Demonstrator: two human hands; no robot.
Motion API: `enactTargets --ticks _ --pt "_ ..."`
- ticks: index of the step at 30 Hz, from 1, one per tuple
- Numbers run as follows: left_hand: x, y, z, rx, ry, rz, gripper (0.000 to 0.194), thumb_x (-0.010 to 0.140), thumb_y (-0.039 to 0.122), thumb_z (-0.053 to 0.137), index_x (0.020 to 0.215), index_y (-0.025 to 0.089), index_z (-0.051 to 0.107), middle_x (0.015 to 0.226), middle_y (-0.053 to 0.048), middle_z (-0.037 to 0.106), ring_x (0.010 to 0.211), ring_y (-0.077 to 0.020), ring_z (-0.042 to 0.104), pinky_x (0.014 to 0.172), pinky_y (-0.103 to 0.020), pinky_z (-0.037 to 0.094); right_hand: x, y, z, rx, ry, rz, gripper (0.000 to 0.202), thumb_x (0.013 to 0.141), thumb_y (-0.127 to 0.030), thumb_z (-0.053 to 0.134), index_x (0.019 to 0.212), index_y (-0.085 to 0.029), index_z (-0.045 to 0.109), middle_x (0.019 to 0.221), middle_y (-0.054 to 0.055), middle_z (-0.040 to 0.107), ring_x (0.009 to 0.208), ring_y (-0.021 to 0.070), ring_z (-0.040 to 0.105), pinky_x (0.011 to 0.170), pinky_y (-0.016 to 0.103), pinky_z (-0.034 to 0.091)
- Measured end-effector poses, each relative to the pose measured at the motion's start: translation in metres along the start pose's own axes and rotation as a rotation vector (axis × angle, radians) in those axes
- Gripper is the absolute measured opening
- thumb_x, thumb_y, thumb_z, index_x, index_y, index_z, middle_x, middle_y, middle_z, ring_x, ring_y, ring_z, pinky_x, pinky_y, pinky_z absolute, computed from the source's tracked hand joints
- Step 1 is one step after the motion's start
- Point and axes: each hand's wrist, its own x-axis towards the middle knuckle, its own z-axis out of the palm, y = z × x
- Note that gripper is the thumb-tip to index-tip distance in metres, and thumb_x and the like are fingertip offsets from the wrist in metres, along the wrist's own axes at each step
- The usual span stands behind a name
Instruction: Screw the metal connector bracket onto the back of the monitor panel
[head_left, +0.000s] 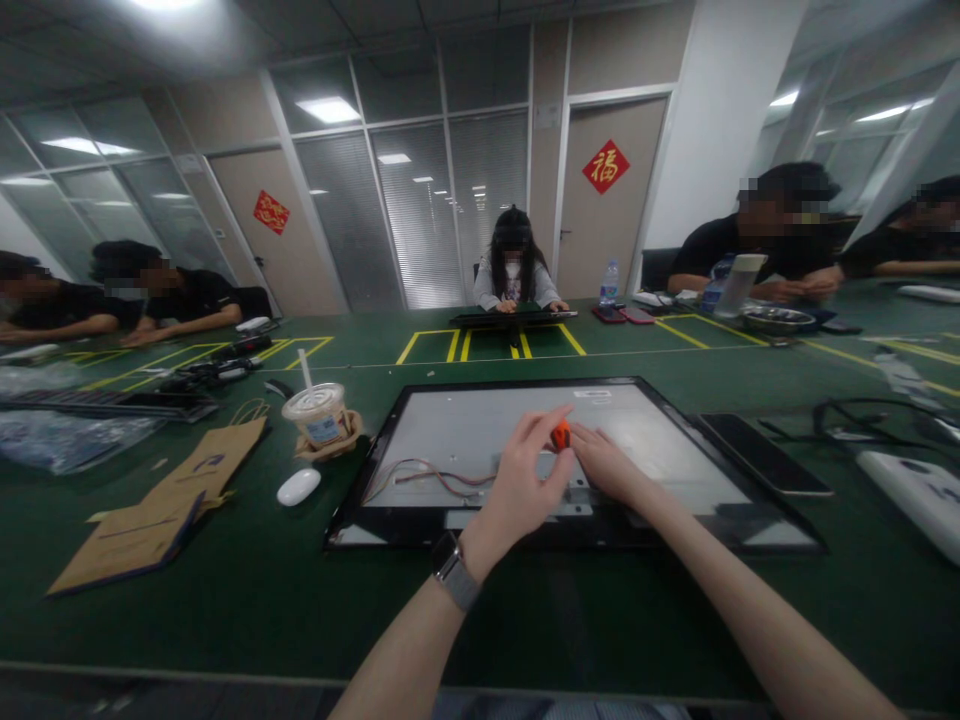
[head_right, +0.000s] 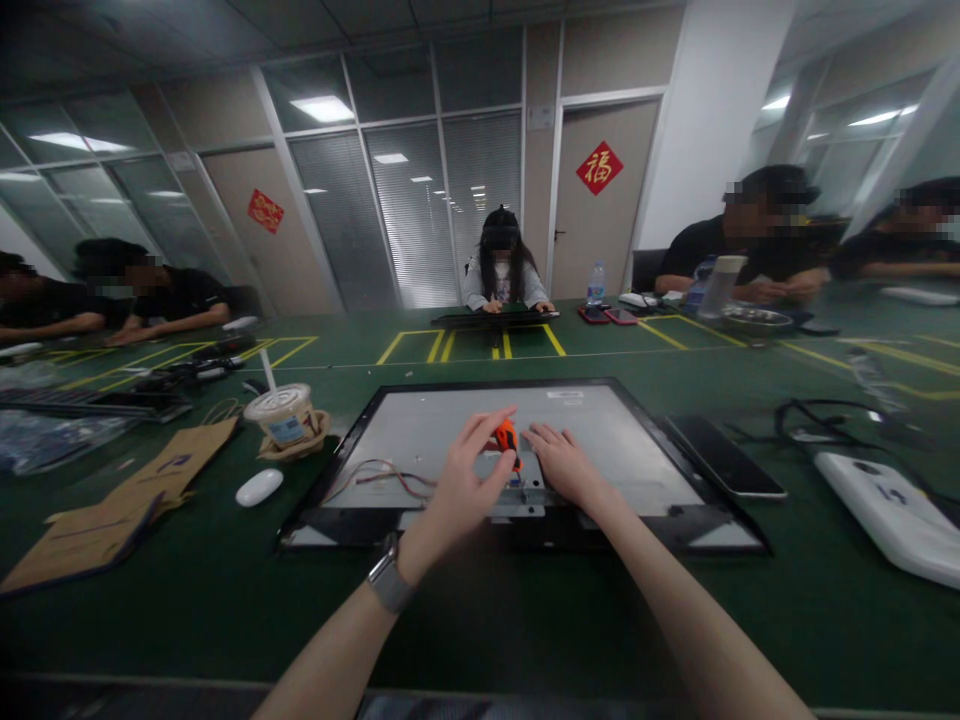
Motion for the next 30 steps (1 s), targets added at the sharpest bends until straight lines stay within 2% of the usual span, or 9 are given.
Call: enactTargets --ticks 3,9,11,16,22,27,30 --pt "-0.0002 0.0025 -0.0016 -0.021 -0.031 0.009 0.057 0.092 0.007 0.052 0.147 0.025 0.049 0.125 -0.009 0.060 0.108 -0.0191 0.063 0.094 -0.034 0.058 0.0003 -0.0005 -0.0005 -0.017 -0.014 0.008 0.056 0.098 -0.011 0.034 0.153 -0.016 0.046 0.159 0.019 0.046 0.147 0.0309 0.043 0.116 0.057 0.037" --pt "0.0004 0.0018 -0.0008 0.016 0.020 0.028 0.048 0.093 0.013 0.060 0.139 0.025 0.058 0.109 -0.005 0.060 0.087 -0.0140 0.063 0.089 -0.032 0.058 0.0005 -0.0008 0.0001 -0.034 -0.018 0.012 0.055 0.097 -0.009 0.034 0.150 -0.013 0.049 0.158 0.020 0.047 0.147 0.0315 0.043 0.116 0.056 0.038" --pt "0.0005 0.0023 -0.0009 0.026 0.026 0.030 0.047 0.092 0.013 0.060 0.138 0.026 0.059 0.109 -0.005 0.059 0.090 -0.0149 0.064 0.091 -0.033 0.058 0.0002 -0.0011 -0.0007 -0.022 -0.007 0.009 0.055 0.097 -0.008 0.034 0.149 -0.013 0.050 0.158 0.020 0.047 0.147 0.0314 0.043 0.116 0.055 0.037" --pt "0.0002 0.0012 -0.0005 0.026 0.010 0.028 0.057 0.093 0.007 0.052 0.147 0.025 0.050 0.130 -0.010 0.058 0.115 -0.0212 0.061 0.099 -0.037 0.056 -0.0001 -0.0033 -0.0038 -0.013 -0.040 0.025 0.056 0.097 -0.008 0.033 0.152 -0.014 0.047 0.160 0.019 0.045 0.148 0.0320 0.042 0.117 0.058 0.036" --pt "-0.0008 -0.0036 0.0017 0.080 0.060 0.024 0.042 0.095 0.015 0.061 0.135 0.027 0.059 0.110 -0.004 0.058 0.088 -0.0145 0.063 0.088 -0.033 0.059 0.0011 -0.0024 -0.0014 -0.023 -0.030 0.036 0.055 0.098 -0.008 0.035 0.150 -0.014 0.049 0.159 0.019 0.045 0.148 0.0316 0.042 0.117 0.057 0.036" --pt "-0.0002 0.0020 0.0001 0.072 0.017 0.056 0.053 0.093 0.007 0.054 0.143 0.025 0.052 0.125 -0.009 0.057 0.106 -0.0190 0.062 0.099 -0.038 0.055 0.0016 -0.0013 -0.0004 -0.028 -0.012 0.006 0.053 0.099 -0.010 0.035 0.149 -0.015 0.051 0.158 0.020 0.047 0.146 0.0322 0.044 0.115 0.058 0.039" --pt "-0.0003 -0.0001 0.0008 0.065 0.019 0.050 0.051 0.095 0.009 0.054 0.143 0.026 0.053 0.120 -0.007 0.059 0.101 -0.0179 0.063 0.095 -0.036 0.057 0.0008 -0.0016 -0.0009 -0.042 -0.009 0.010 0.053 0.099 -0.010 0.035 0.149 -0.015 0.051 0.157 0.019 0.048 0.146 0.0320 0.045 0.115 0.058 0.039"
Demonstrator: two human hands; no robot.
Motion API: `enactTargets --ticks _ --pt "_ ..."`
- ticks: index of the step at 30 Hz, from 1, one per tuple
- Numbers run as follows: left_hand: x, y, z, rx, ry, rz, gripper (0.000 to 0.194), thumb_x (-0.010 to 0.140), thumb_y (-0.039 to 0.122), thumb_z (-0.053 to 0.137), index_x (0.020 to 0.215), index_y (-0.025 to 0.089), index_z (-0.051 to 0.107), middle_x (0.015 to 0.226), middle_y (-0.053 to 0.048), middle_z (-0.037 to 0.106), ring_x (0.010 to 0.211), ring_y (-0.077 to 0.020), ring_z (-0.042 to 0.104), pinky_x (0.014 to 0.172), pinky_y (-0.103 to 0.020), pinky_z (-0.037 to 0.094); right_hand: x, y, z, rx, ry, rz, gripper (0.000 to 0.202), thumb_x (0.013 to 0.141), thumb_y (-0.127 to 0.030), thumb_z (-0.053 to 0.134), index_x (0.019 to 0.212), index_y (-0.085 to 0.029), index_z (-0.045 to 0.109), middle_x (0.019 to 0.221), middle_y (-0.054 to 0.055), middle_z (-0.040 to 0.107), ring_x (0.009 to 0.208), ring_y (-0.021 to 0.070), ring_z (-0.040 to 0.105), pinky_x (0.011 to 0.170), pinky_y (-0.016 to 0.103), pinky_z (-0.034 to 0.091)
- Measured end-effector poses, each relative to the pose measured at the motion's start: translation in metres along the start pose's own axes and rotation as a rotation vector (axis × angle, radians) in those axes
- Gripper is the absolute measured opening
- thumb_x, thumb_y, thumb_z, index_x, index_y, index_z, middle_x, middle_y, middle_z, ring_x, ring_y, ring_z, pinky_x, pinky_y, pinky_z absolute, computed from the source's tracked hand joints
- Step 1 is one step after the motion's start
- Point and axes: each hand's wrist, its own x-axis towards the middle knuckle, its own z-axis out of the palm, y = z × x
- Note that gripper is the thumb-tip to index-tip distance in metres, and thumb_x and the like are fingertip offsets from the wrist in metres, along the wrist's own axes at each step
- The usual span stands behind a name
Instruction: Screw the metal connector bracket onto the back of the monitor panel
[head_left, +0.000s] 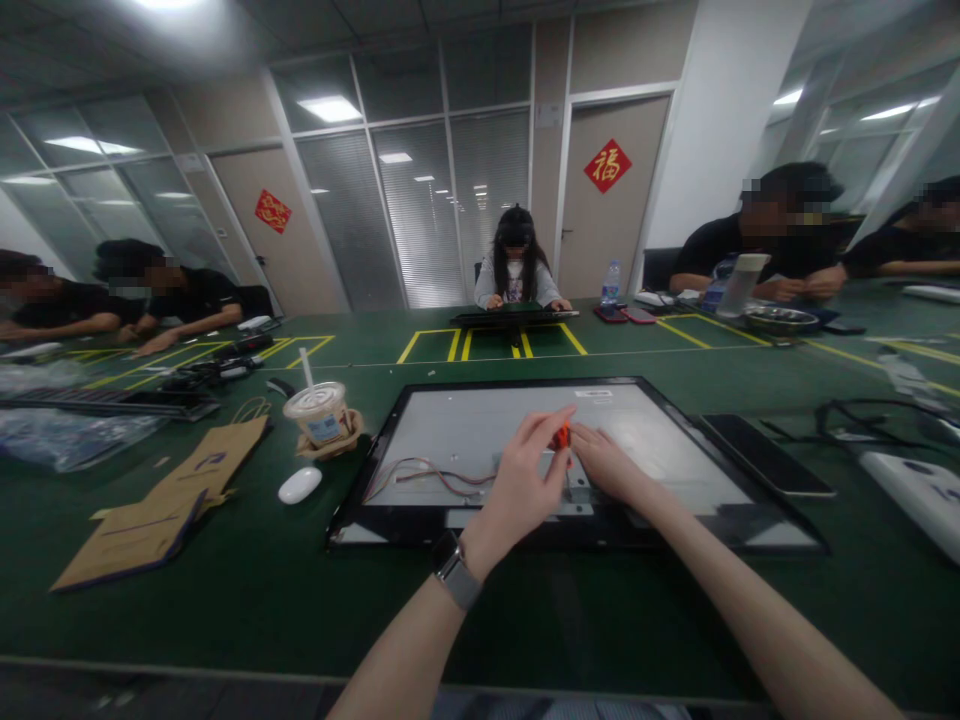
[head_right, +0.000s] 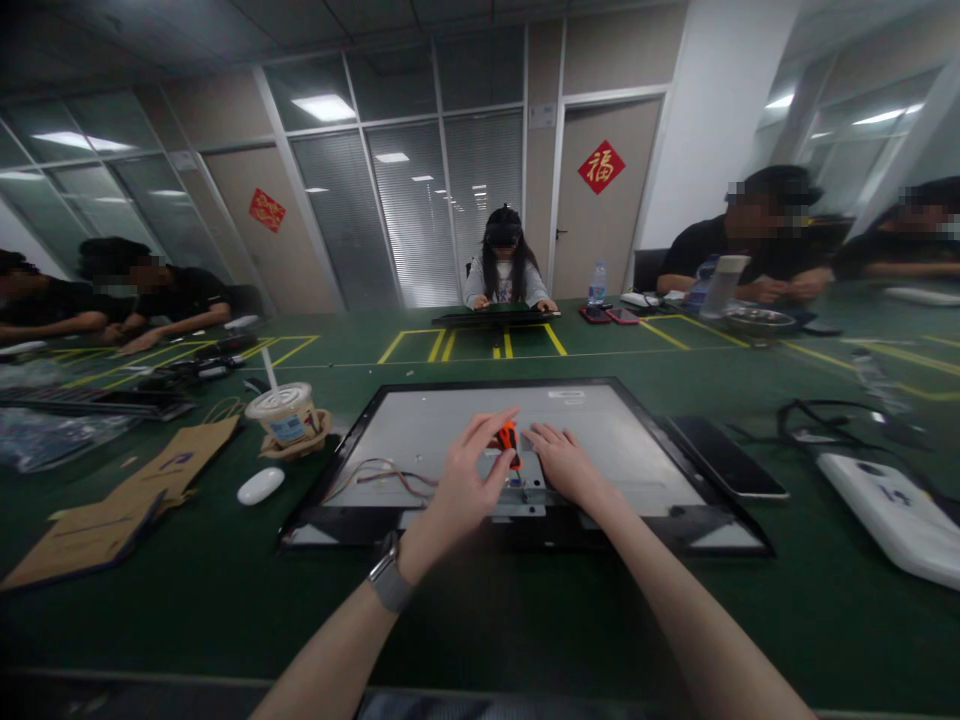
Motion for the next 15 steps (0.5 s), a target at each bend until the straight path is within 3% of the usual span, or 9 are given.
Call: enactTargets --ticks 3,7,10,15 --pt "-0.0003 -0.0048 0.0016 -0.005 0.043 0.007 0.040 0.095 0.017 0.062 0.134 0.027 0.061 0.108 -0.004 0.057 0.086 -0.0139 0.062 0.085 -0.032 0.059 -0.0009 -0.0004 -0.0013 0.012 -0.004 -0.001 0.054 0.097 -0.008 0.036 0.148 -0.017 0.052 0.158 0.018 0.048 0.146 0.0315 0.045 0.115 0.057 0.040" --pt "0.0005 -0.0067 0.0013 -0.021 0.079 -0.009 0.032 0.094 0.023 0.068 0.125 0.027 0.067 0.101 -0.002 0.054 0.081 -0.0130 0.060 0.080 -0.029 0.058 -0.0012 -0.0012 -0.0035 0.028 -0.028 0.006 0.056 0.095 -0.007 0.036 0.148 -0.016 0.052 0.159 0.018 0.047 0.148 0.0309 0.042 0.116 0.056 0.038" --pt "0.0008 -0.0049 0.0004 -0.049 0.057 -0.012 0.032 0.095 0.019 0.065 0.126 0.026 0.066 0.102 -0.003 0.056 0.085 -0.0144 0.061 0.083 -0.030 0.057 -0.0009 -0.0020 -0.0041 0.029 -0.028 0.027 0.054 0.096 -0.007 0.035 0.146 -0.016 0.053 0.159 0.017 0.047 0.147 0.0304 0.043 0.117 0.055 0.037" --pt "-0.0005 -0.0015 0.0006 -0.109 -0.010 -0.043 0.048 0.098 0.009 0.051 0.143 0.025 0.051 0.123 -0.008 0.062 0.107 -0.0193 0.063 0.098 -0.038 0.054 -0.0004 -0.0006 -0.0017 0.011 -0.024 0.017 0.055 0.098 -0.009 0.034 0.149 -0.018 0.050 0.159 0.016 0.046 0.147 0.0297 0.043 0.117 0.055 0.037"
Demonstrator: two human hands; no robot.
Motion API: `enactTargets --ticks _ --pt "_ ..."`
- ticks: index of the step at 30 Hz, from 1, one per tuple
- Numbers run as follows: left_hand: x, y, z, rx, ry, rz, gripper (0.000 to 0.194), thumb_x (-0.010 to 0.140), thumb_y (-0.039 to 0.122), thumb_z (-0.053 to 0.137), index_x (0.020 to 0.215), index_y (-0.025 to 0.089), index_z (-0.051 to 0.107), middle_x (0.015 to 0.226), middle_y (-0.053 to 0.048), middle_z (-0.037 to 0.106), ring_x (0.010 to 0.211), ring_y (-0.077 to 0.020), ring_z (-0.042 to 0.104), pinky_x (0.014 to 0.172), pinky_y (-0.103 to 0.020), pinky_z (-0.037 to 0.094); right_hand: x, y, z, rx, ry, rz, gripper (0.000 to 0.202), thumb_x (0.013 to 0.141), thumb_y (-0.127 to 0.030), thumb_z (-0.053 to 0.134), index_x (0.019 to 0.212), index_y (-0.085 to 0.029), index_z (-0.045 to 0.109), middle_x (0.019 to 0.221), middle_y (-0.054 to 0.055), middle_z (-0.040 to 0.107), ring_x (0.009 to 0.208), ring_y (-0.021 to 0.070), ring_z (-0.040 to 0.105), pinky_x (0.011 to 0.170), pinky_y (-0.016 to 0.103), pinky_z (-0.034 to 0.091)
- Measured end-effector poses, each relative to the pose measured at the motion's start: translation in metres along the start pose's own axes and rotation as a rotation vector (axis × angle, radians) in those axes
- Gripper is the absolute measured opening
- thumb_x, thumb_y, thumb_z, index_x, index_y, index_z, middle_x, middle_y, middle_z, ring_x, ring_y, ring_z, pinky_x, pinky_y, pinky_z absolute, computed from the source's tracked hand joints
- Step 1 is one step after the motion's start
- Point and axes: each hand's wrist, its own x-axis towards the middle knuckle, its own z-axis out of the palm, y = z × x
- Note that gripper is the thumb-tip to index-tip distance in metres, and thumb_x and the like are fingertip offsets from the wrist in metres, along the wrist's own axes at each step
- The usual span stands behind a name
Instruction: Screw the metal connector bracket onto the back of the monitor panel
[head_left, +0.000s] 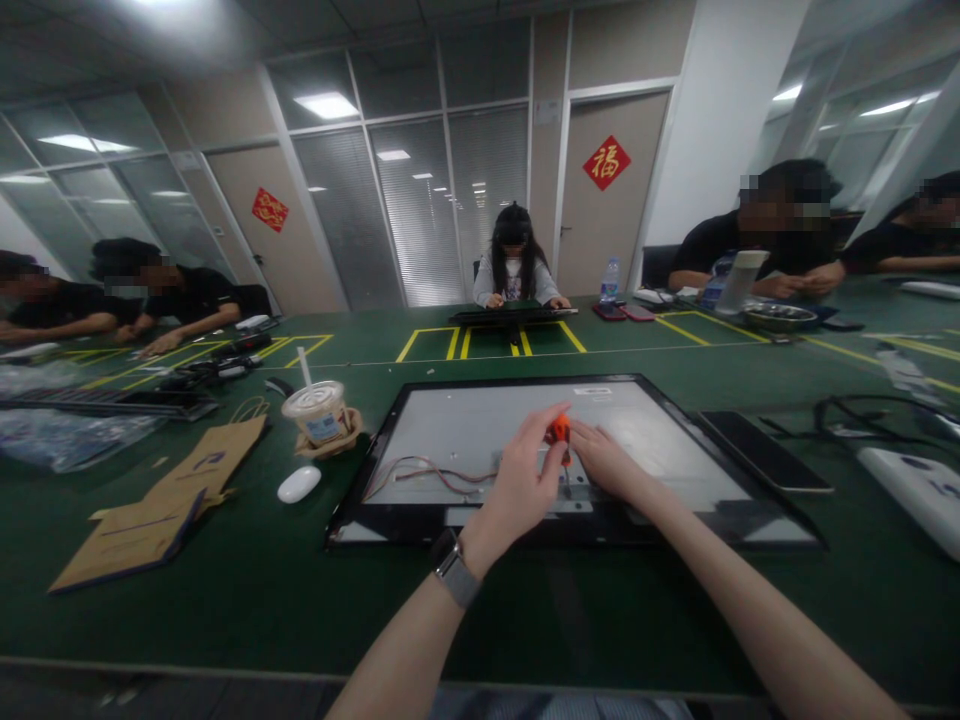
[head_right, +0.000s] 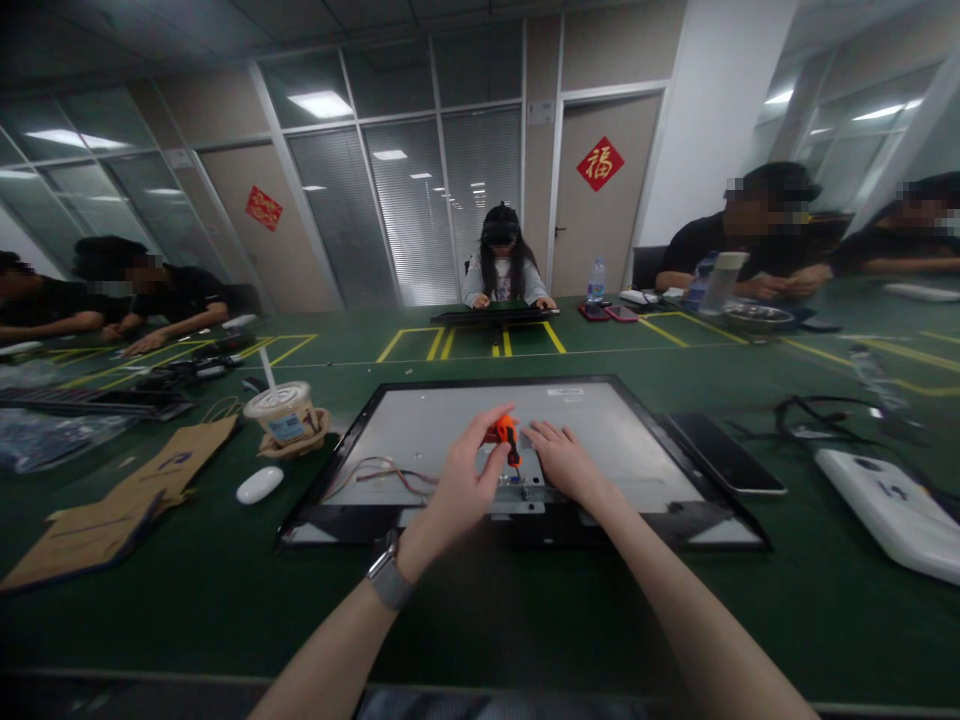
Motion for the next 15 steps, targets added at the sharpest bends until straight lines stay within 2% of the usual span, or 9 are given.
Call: enactTargets --ticks 3,6,8,10,13,15 --pt "0.0002 0.0017 0.0001 -0.012 0.001 -0.002 0.043 0.098 0.011 0.050 0.138 0.024 0.055 0.125 -0.009 0.061 0.113 -0.0211 0.061 0.100 -0.040 0.053 0.0005 0.0018 0.0026 0.015 0.010 -0.006 0.056 0.097 -0.009 0.034 0.151 -0.017 0.048 0.160 0.017 0.046 0.147 0.0309 0.043 0.116 0.057 0.037" --pt "0.0011 0.0018 0.0005 0.025 0.061 0.021 0.030 0.094 0.019 0.063 0.123 0.023 0.066 0.114 -0.007 0.059 0.100 -0.0195 0.062 0.091 -0.036 0.056 0.0012 0.0029 0.0044 0.022 0.025 -0.020 0.055 0.095 -0.008 0.036 0.148 -0.014 0.052 0.158 0.019 0.047 0.147 0.0312 0.044 0.116 0.057 0.038" --pt "0.0014 0.0008 0.0009 0.037 0.101 0.021 0.025 0.094 0.022 0.065 0.118 0.023 0.069 0.106 -0.005 0.059 0.091 -0.0175 0.061 0.086 -0.034 0.056 0.0016 0.0032 0.0048 0.017 0.024 -0.024 0.054 0.095 -0.007 0.036 0.145 -0.014 0.054 0.157 0.019 0.048 0.146 0.0307 0.044 0.115 0.055 0.039" --pt "0.0012 -0.0004 0.0010 0.029 0.102 0.014 0.027 0.098 0.020 0.058 0.123 0.023 0.067 0.107 -0.006 0.060 0.093 -0.0178 0.062 0.088 -0.034 0.055 0.0020 0.0032 0.0044 0.010 0.018 -0.018 0.054 0.096 -0.008 0.035 0.147 -0.015 0.053 0.158 0.018 0.047 0.146 0.0305 0.045 0.115 0.054 0.039" --pt "0.0006 -0.0009 0.0002 -0.017 0.052 -0.007 0.037 0.102 0.016 0.045 0.135 0.023 0.060 0.120 -0.009 0.063 0.108 -0.0200 0.062 0.095 -0.036 0.053 0.0021 0.0031 0.0037 0.002 -0.002 0.000 0.057 0.097 -0.009 0.033 0.152 -0.016 0.047 0.161 0.017 0.044 0.147 0.0304 0.043 0.117 0.055 0.036" --pt "0.0007 -0.0003 -0.0004 -0.047 0.032 -0.017 0.037 0.102 0.016 0.044 0.136 0.023 0.059 0.123 -0.009 0.063 0.112 -0.0204 0.062 0.098 -0.037 0.052 0.0018 0.0033 0.0038 0.009 -0.005 0.001 0.058 0.096 -0.008 0.033 0.152 -0.017 0.047 0.161 0.016 0.043 0.148 0.0298 0.043 0.117 0.055 0.036"
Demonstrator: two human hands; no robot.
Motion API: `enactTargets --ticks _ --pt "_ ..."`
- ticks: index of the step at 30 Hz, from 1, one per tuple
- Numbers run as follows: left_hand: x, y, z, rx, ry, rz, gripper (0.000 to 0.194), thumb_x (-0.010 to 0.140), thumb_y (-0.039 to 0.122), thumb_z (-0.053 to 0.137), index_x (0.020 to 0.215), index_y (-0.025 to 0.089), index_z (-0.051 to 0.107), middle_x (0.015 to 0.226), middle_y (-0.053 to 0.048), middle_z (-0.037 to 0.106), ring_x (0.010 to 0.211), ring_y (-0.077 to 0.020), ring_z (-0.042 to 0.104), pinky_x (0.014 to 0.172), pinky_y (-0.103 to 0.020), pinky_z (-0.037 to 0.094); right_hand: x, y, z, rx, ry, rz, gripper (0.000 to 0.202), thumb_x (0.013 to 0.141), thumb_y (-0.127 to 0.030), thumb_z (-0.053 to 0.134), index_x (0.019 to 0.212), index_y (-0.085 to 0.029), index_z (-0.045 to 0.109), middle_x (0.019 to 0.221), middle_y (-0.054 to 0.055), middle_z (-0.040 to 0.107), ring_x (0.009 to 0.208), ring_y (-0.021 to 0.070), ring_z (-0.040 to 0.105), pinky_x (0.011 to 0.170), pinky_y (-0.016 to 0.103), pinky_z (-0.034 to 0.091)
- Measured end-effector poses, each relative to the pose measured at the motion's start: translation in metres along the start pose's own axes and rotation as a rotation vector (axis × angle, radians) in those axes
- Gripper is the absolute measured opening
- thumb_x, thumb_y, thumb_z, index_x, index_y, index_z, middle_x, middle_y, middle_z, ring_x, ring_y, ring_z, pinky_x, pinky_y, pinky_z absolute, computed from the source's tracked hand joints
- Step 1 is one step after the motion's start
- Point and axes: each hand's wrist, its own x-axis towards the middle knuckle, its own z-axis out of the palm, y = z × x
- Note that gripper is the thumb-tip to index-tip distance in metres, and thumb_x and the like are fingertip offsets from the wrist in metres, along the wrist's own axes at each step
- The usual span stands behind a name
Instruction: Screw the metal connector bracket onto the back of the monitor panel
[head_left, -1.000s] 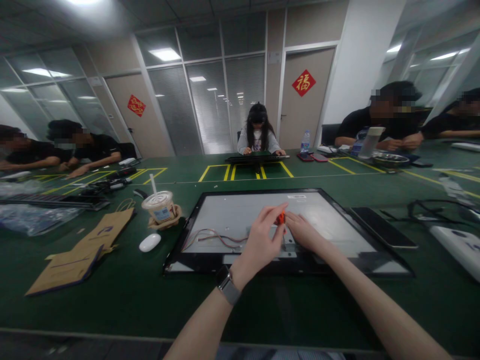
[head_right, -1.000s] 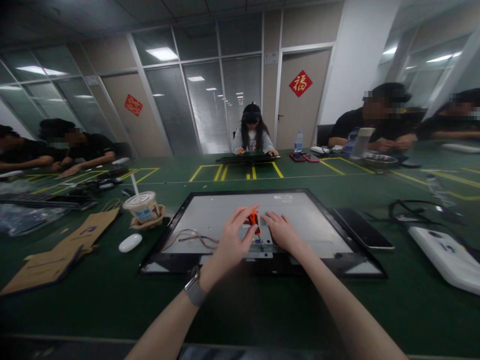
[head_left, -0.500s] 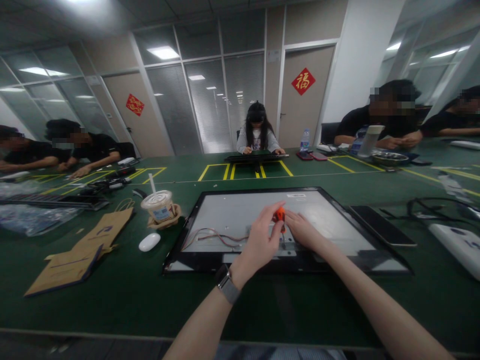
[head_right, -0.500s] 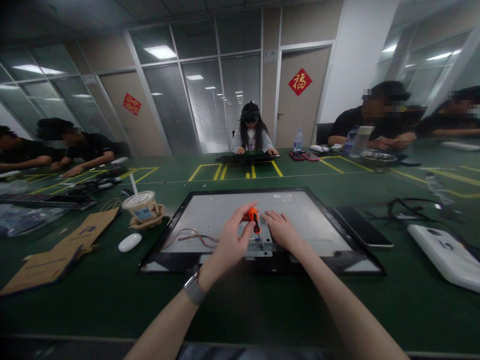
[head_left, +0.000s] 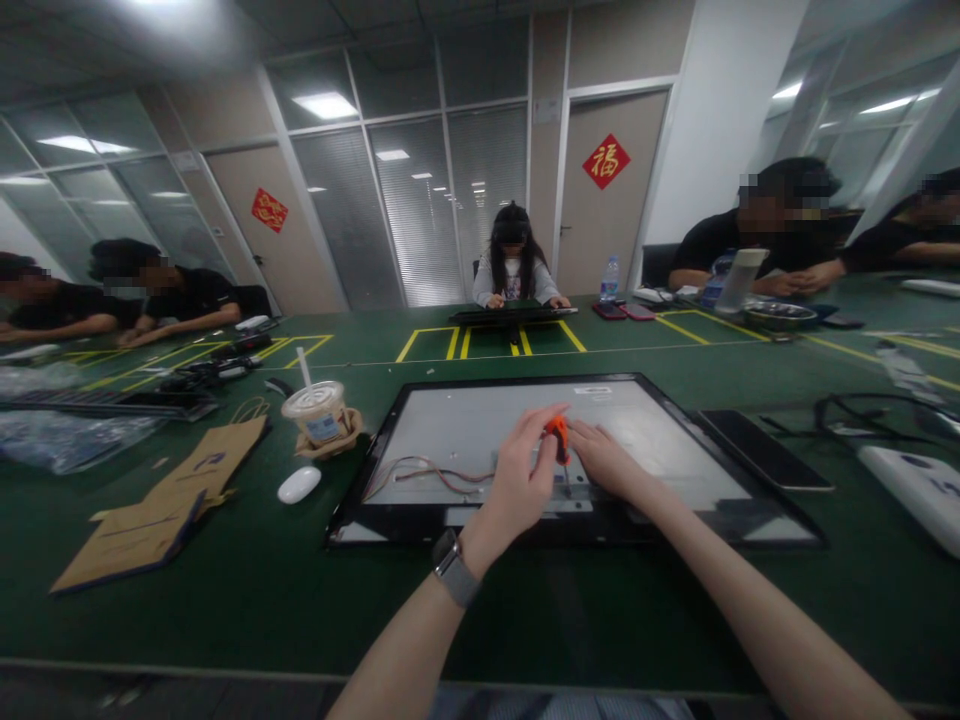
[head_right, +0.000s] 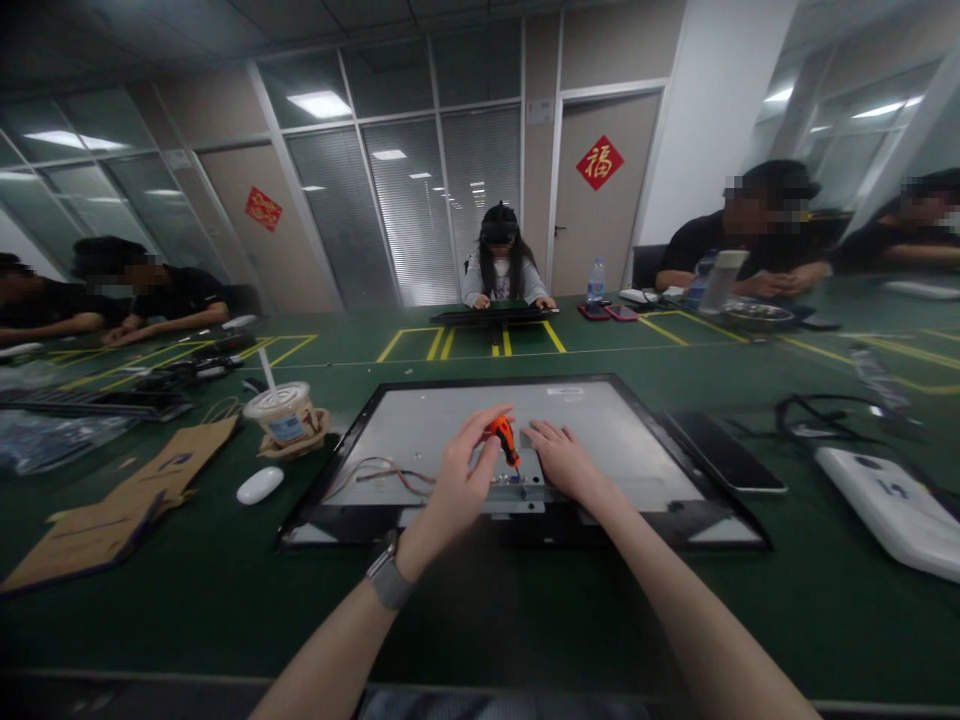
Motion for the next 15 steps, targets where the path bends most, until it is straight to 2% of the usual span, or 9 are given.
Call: enactTargets --ticks 4,6,12,15 --pt "0.0014 0.0006 0.0005 0.023 0.052 -0.002 0.025 0.095 0.025 0.064 0.119 0.022 0.069 0.114 -0.007 0.061 0.100 -0.0190 0.062 0.091 -0.035 0.054 -0.0008 0.0023 0.0024 0.027 0.050 -0.028 0.056 0.097 -0.010 0.035 0.149 -0.021 0.051 0.158 0.016 0.049 0.146 0.0284 0.045 0.115 0.054 0.039" --pt "0.0019 -0.0002 0.0012 0.034 0.089 -0.005 0.020 0.094 0.025 0.065 0.113 0.022 0.071 0.107 -0.006 0.061 0.095 -0.0183 0.062 0.089 -0.034 0.055 -0.0005 0.0038 0.0043 0.029 0.074 -0.043 0.056 0.096 -0.009 0.037 0.147 -0.022 0.053 0.156 0.016 0.050 0.146 0.0280 0.045 0.115 0.053 0.039" --pt "0.0003 -0.0026 0.0017 -0.038 0.039 -0.067 0.036 0.104 0.019 0.041 0.137 0.021 0.055 0.119 -0.010 0.064 0.110 -0.0198 0.063 0.098 -0.038 0.053 0.0021 0.0049 0.0073 0.000 0.022 -0.010 0.063 0.092 -0.003 0.034 0.152 -0.018 0.048 0.160 0.017 0.044 0.147 0.0304 0.043 0.116 0.057 0.036" --pt "0.0004 -0.0027 0.0013 0.009 0.018 -0.064 0.033 0.102 0.023 0.050 0.134 0.023 0.058 0.120 -0.009 0.062 0.110 -0.0206 0.062 0.095 -0.038 0.055 0.0020 0.0035 0.0063 0.007 0.025 0.001 0.060 0.095 -0.006 0.035 0.152 -0.018 0.048 0.160 0.017 0.045 0.147 0.0305 0.044 0.116 0.058 0.036"
